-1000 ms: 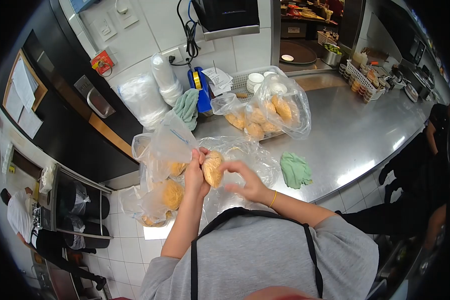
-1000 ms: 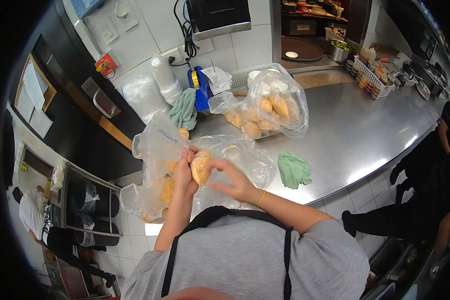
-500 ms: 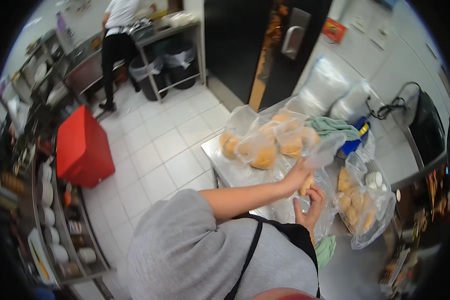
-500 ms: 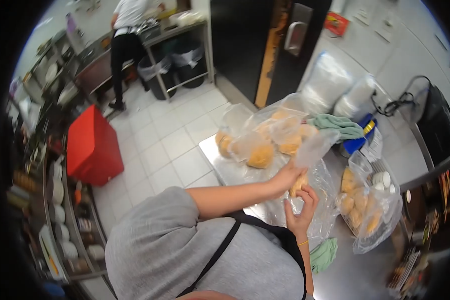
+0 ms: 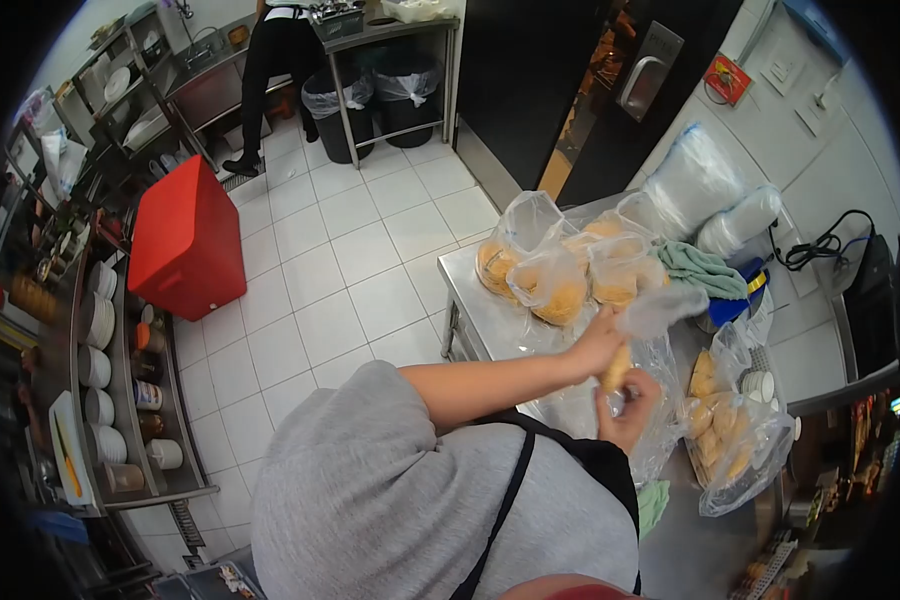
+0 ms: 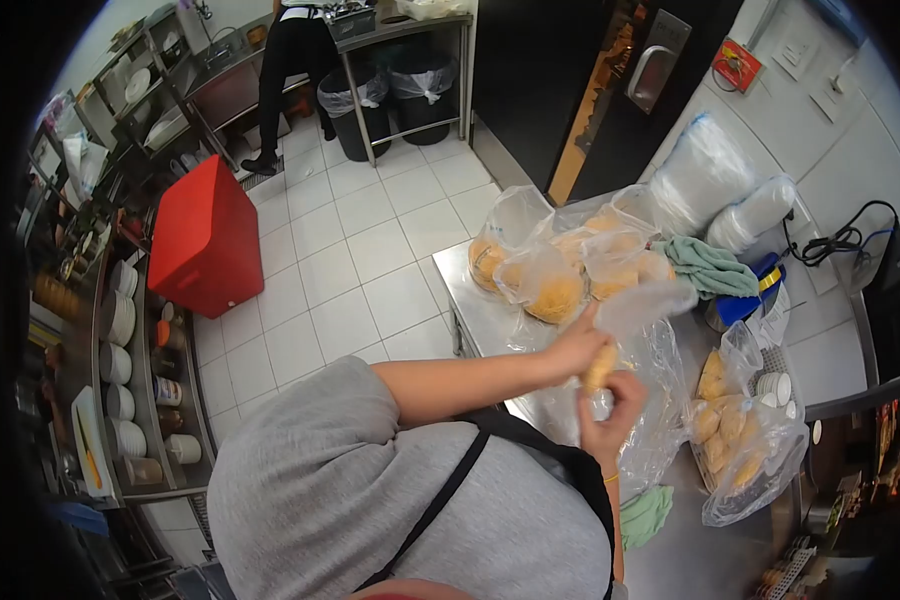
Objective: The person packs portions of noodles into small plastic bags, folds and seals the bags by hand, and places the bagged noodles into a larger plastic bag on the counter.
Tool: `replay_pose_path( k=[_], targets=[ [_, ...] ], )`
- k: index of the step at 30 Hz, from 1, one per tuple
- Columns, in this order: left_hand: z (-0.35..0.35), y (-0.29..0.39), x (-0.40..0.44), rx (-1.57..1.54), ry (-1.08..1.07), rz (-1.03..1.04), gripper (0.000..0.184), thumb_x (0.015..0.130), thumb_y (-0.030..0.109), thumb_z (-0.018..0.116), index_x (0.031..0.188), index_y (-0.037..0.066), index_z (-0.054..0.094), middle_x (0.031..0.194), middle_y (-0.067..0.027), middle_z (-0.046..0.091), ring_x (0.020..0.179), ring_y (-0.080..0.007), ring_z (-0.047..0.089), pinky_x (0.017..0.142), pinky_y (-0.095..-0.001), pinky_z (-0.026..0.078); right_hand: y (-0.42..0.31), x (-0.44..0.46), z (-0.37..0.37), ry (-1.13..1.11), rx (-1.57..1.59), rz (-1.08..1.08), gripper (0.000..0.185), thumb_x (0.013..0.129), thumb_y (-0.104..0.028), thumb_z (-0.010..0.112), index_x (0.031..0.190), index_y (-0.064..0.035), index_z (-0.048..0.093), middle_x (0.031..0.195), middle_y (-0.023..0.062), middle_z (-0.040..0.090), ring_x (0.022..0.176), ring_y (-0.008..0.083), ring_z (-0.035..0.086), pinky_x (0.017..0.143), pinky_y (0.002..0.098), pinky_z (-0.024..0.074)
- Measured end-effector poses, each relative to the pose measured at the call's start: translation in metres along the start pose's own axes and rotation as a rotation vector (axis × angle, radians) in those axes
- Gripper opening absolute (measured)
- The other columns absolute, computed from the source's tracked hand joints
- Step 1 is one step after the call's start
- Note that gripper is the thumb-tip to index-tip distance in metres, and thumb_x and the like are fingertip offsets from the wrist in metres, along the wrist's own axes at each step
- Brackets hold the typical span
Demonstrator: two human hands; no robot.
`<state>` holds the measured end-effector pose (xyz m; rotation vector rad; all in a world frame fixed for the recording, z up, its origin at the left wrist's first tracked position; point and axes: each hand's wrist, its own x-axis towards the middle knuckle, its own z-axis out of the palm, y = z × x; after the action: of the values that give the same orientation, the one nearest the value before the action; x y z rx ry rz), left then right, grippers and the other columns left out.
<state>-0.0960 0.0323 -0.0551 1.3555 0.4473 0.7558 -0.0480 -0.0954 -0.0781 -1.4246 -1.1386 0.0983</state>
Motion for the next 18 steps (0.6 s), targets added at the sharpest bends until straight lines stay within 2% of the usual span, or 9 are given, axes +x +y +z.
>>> replay_pose_path(
  k=[1, 3, 5, 6, 11, 13, 14, 17, 18],
  targets=[
    [-0.002, 0.003, 0.003, -0.036, 0.029, -0.130, 0.047, 0.090, 0.031, 0.045, 0.117, -0.007, 0.044, 0.120, -0.0171, 0.046, 0.116, -0.0200, 0.040, 0.093, -0.0320, 0.036, 0.000, -0.004, 0.002, -0.159, -0.030, -0.078, 0.048, 0.074, -0.009, 0.068, 0.112, -0.0062, 0.040, 0.115, 0.0085, 0.037, 0.105, 0.0190, 0.042, 0.087, 0.0320, 0.0399],
    [-0.009, -0.002, 0.014, -0.427, -0.148, -0.417, 0.052, 0.090, 0.039, 0.044, 0.114, -0.007, 0.046, 0.114, -0.0169, 0.051, 0.110, -0.0181, 0.047, 0.088, -0.0304, 0.040, 0.004, -0.003, 0.003, -0.125, 0.082, -0.094, 0.047, 0.079, -0.015, 0.063, 0.116, -0.0064, 0.037, 0.116, 0.0074, 0.038, 0.106, 0.0177, 0.041, 0.088, 0.0328, 0.0395],
    [-0.005, 0.000, 0.009, -0.510, -0.256, -0.458, 0.053, 0.090, 0.043, 0.044, 0.112, -0.005, 0.047, 0.108, -0.0141, 0.054, 0.102, -0.0171, 0.051, 0.083, -0.0291, 0.043, 0.008, 0.001, -0.004, 0.233, 0.512, 0.462, 0.046, 0.084, -0.022, 0.058, 0.120, -0.0062, 0.035, 0.121, 0.0068, 0.037, 0.111, 0.0172, 0.039, 0.090, 0.0344, 0.0391],
    [-0.002, 0.002, 0.005, -0.595, -0.367, -0.497, 0.054, 0.089, 0.046, 0.045, 0.110, -0.004, 0.049, 0.102, -0.0113, 0.056, 0.094, -0.0161, 0.054, 0.078, -0.0278, 0.045, 0.013, 0.006, -0.009, 0.143, 0.805, 0.483, 0.046, 0.087, -0.028, 0.054, 0.122, -0.0061, 0.034, 0.126, 0.0060, 0.035, 0.116, 0.0173, 0.038, 0.091, 0.0342, 0.0389],
    [0.011, -0.018, 0.004, -0.268, -0.402, -0.410, 0.032, 0.090, 0.035, 0.048, 0.101, 0.005, 0.052, 0.087, -0.0031, 0.055, 0.079, -0.0119, 0.051, 0.069, -0.0253, 0.044, 0.008, 0.003, -0.022, 0.047, 0.722, 0.556, 0.051, 0.081, -0.019, 0.062, 0.121, -0.0055, 0.034, 0.124, 0.0073, 0.037, 0.115, 0.0187, 0.041, 0.092, 0.0303, 0.0377],
    [0.009, -0.018, 0.000, -0.232, -0.317, -0.123, 0.022, 0.088, 0.022, 0.048, 0.102, 0.005, 0.052, 0.092, -0.0043, 0.055, 0.086, -0.0127, 0.051, 0.073, -0.0264, 0.043, 0.015, -0.006, -0.019, 0.095, 0.221, 0.228, 0.054, 0.076, -0.015, 0.066, 0.118, -0.0040, 0.034, 0.117, 0.0081, 0.040, 0.113, 0.0193, 0.041, 0.094, 0.0316, 0.0354],
    [0.005, -0.019, 0.001, -0.229, -0.322, -0.125, 0.022, 0.088, 0.022, 0.048, 0.102, 0.005, 0.052, 0.092, -0.0043, 0.055, 0.086, -0.0127, 0.051, 0.073, -0.0264, 0.043, 0.021, -0.008, -0.029, -0.002, -0.007, 0.141, 0.058, 0.072, -0.018, 0.070, 0.116, -0.0034, 0.034, 0.111, 0.0077, 0.042, 0.111, 0.0203, 0.041, 0.097, 0.0335, 0.0316],
    [-0.005, -0.027, 0.009, -0.135, -0.454, -0.242, 0.021, 0.085, 0.014, 0.048, 0.103, 0.004, 0.052, 0.097, -0.0048, 0.055, 0.088, -0.0132, 0.049, 0.077, -0.0268, 0.041, 0.012, 0.004, -0.043, -0.138, -0.048, 0.195, 0.067, 0.067, -0.026, 0.075, 0.118, -0.0020, 0.038, 0.117, 0.0106, 0.041, 0.115, 0.0225, 0.038, 0.099, 0.0363, 0.0282],
    [-0.006, -0.029, 0.012, -0.033, -0.650, -0.206, 0.023, 0.084, 0.015, 0.049, 0.104, 0.004, 0.053, 0.096, -0.0057, 0.057, 0.086, -0.0140, 0.051, 0.076, -0.0272, 0.042, 0.017, 0.007, -0.046, -0.142, 0.068, 0.304, 0.073, 0.063, -0.034, 0.076, 0.120, -0.0018, 0.042, 0.122, 0.0116, 0.041, 0.119, 0.0236, 0.036, 0.100, 0.0368, 0.0263]
  ],
)
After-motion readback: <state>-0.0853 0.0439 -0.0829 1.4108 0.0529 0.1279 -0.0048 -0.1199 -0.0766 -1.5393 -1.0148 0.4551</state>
